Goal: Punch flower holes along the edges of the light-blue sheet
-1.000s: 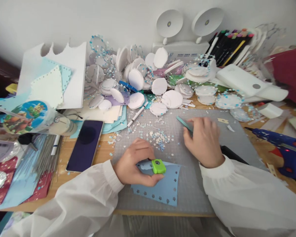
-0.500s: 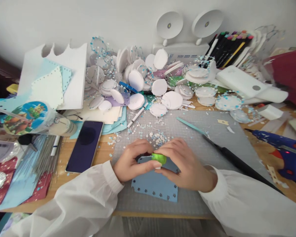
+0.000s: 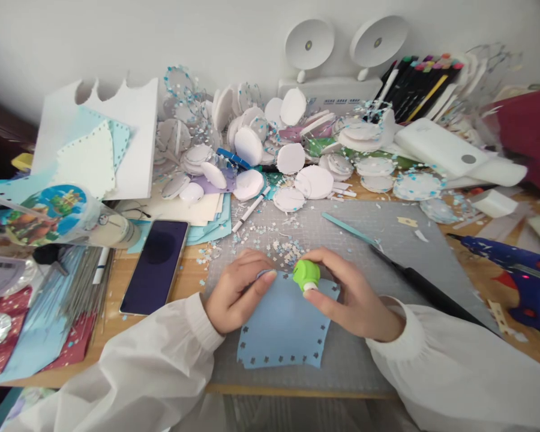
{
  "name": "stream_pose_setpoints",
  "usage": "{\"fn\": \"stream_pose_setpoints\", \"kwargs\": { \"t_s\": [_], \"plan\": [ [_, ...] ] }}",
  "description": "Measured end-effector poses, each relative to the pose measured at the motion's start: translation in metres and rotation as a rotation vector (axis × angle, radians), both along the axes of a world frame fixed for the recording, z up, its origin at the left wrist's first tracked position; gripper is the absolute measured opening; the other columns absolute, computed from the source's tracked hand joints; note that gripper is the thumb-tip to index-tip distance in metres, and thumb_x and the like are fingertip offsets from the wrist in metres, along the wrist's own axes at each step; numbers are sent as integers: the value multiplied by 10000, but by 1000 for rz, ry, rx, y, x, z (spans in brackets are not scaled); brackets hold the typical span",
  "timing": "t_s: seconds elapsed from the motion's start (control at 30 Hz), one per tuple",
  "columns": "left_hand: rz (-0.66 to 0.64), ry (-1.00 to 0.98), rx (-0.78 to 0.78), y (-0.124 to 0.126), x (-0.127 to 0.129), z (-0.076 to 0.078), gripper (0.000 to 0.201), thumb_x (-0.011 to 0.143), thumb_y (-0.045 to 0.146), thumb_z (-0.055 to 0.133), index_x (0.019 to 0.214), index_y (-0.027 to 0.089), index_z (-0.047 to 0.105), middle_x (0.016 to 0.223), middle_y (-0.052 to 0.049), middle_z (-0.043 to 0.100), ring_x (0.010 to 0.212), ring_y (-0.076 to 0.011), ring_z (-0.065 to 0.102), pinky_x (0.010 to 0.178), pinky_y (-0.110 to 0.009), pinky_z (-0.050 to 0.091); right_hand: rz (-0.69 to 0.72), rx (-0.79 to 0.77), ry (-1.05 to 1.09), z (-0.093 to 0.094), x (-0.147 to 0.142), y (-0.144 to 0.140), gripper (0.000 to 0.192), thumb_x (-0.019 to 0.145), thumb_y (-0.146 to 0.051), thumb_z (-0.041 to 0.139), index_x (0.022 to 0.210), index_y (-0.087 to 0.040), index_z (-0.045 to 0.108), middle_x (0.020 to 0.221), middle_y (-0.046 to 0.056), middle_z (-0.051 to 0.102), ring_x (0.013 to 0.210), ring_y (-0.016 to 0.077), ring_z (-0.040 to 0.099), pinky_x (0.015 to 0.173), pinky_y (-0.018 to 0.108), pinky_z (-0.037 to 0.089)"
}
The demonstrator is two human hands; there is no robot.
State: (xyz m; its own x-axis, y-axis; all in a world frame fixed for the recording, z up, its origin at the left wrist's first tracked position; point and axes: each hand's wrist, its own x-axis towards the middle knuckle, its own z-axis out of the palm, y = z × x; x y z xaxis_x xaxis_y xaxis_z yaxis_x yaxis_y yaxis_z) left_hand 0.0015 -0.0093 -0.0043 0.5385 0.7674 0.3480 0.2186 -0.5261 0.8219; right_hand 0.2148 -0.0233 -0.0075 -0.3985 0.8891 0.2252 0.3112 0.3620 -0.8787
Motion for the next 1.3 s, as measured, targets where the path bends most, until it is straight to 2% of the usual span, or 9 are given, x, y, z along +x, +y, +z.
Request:
{"fn": "stream_pose_setpoints", "kwargs": {
  "t_s": [0.27, 0.47, 0.73, 0.83, 0.97, 1.3],
  "plan": [
    [10, -10, 46, -1, 1, -1, 197, 914, 158, 407, 782, 141, 551, 743, -79, 595, 714, -168, 535, 706, -336, 423, 137, -47, 38, 5, -1, 5, 243, 804, -234, 615, 1025, -206, 518, 862, 26, 600, 766, 143, 570, 683, 255, 481],
    [11, 6, 74, 0, 1, -1, 194, 918, 174, 405, 797, 149, 555, 750, -82, 608, 724, -175, 544, 706, -339, 436, 108, -94, 7, 4, -3, 7, 242, 774, -326, 685, 931, -205, 545, 792, 7, 575, 723, 141, 544, 674, 261, 472],
    [8, 6, 85, 0, 1, -1, 180, 907, 149, 413, 804, 140, 560, 751, -81, 604, 731, -171, 549, 719, -337, 438, 144, -168, 47, 3, 0, 7, 307, 764, -317, 699, 1014, -209, 558, 912, 38, 598, 840, 166, 576, 751, 293, 492],
    [3, 12, 91, 0, 0, -1, 180, 912, 156, 408, 817, 145, 561, 763, -83, 614, 738, -174, 555, 727, -340, 443, 172, -152, 41, 5, 1, 8, 346, 770, -333, 697, 1067, -212, 570, 965, 52, 615, 875, 173, 585, 766, 296, 493],
    [4, 20, 106, 0, 0, -1, 180, 910, 165, 410, 816, 146, 561, 755, -83, 615, 731, -177, 557, 715, -341, 443, 200, -105, 14, 7, 0, 9, 269, 790, -356, 677, 993, -199, 597, 838, 30, 592, 760, 152, 557, 698, 278, 475],
    [-19, -10, 143, -1, 3, -3, 153, 891, 132, 427, 805, 142, 553, 736, -73, 599, 708, -169, 547, 709, -345, 424, 155, -30, 5, 3, -3, 4, 209, 857, -382, 586, 926, -185, 574, 774, 28, 546, 706, 151, 507, 636, 281, 423]
  ]
}}
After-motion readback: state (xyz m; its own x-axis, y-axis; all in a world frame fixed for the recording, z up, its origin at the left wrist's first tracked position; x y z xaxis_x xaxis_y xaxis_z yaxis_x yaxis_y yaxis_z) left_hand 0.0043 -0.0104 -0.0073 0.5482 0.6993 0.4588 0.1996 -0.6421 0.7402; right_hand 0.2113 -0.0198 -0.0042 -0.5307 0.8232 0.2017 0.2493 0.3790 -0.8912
